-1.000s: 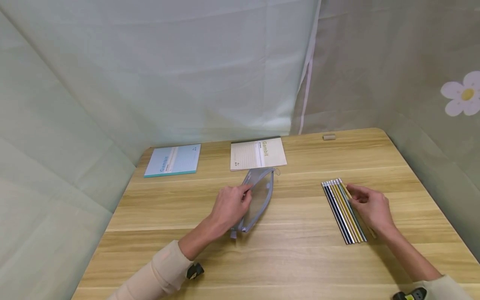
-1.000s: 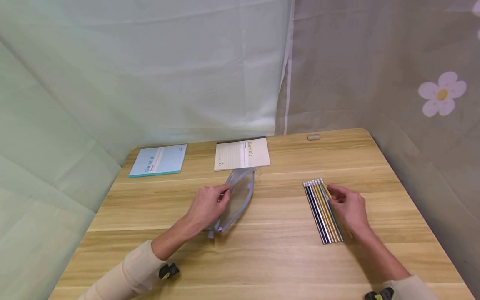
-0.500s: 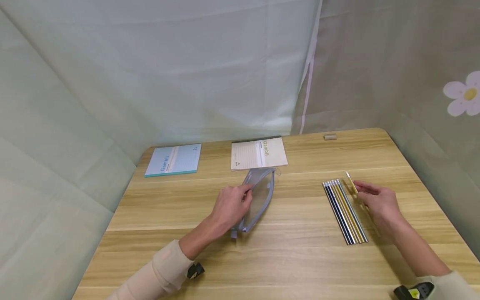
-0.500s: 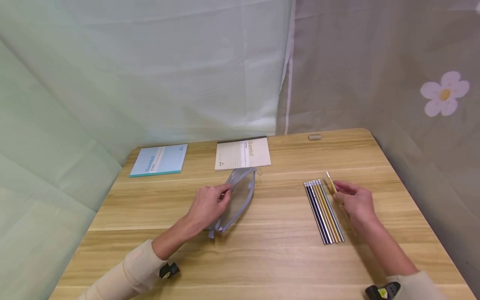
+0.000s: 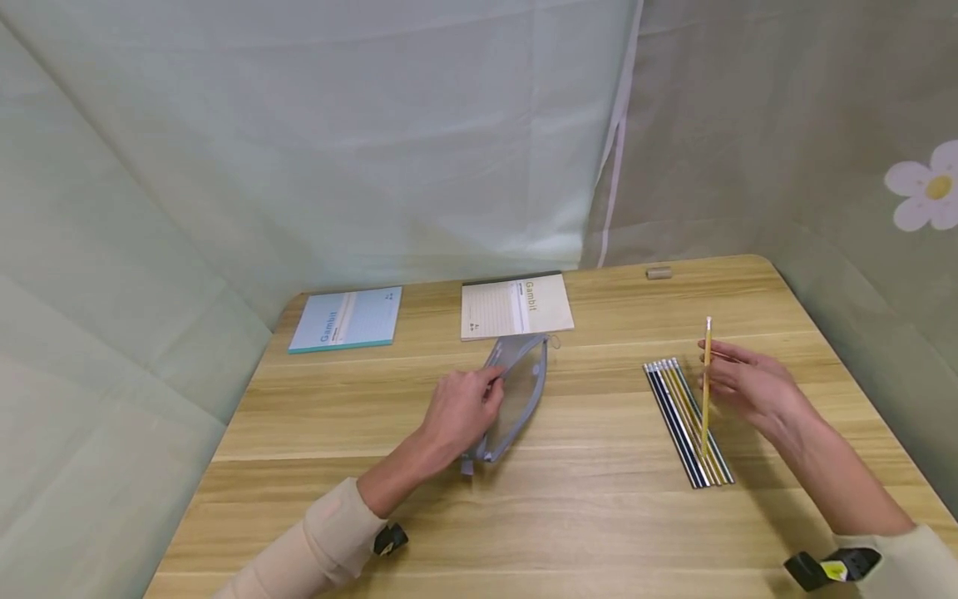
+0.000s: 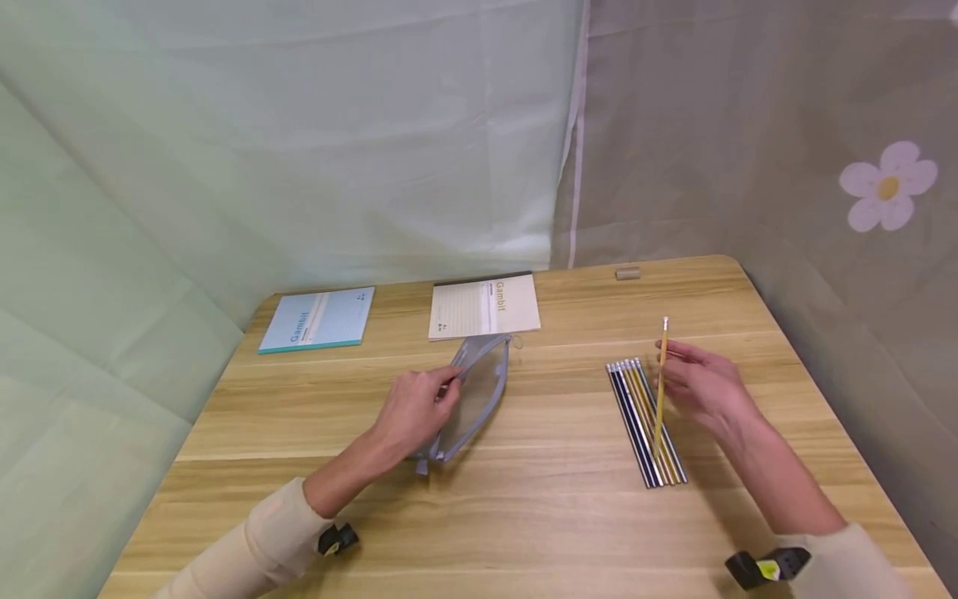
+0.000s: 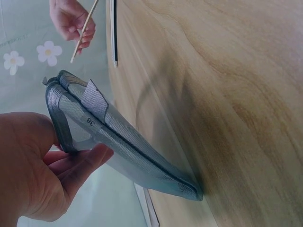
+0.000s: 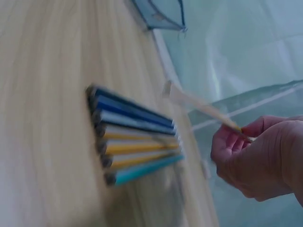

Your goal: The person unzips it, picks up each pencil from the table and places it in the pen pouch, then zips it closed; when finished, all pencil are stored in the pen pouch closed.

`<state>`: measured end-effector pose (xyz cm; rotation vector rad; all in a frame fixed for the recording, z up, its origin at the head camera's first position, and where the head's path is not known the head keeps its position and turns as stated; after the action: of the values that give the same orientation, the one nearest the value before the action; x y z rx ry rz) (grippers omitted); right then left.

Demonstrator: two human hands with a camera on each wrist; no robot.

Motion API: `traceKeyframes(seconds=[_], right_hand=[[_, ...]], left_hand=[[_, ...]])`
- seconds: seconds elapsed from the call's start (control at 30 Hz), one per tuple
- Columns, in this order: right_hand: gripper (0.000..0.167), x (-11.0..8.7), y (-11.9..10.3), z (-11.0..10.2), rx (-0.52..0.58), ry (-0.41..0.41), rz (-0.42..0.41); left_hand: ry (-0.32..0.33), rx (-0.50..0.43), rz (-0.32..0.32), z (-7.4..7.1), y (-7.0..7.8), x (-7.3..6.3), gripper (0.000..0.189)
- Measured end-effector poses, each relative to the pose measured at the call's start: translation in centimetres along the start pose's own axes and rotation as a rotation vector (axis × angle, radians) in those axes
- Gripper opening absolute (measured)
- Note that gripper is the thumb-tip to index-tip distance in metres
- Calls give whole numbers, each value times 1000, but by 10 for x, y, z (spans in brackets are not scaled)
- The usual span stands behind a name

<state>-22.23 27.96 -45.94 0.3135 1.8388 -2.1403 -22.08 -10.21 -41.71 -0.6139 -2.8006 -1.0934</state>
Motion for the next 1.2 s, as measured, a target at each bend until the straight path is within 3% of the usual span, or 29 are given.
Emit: traceKeyframes(seconds=[0.27,0.57,1.2], right_hand=[[30,1,-15,41,94,-86,-29],[22,8,-21,98,181,-98,-91],[34,41,25,190,108,15,-99]], left_hand=[[4,2,8,0,1,1,25],[2,12,14,1,2,1,25],[10,45,38,0,3,1,23]])
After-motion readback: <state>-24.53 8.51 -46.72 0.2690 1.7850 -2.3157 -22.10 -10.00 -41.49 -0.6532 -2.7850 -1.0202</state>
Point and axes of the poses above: each hand's wrist, its own x-axis towards the middle knuckle, its own z-axis out of the palm, y = z × x, the point moved 7 cm from there along x, towards the middle knuckle, and after that the axes turned 12 degrees about -x, right-handed, at the moved point
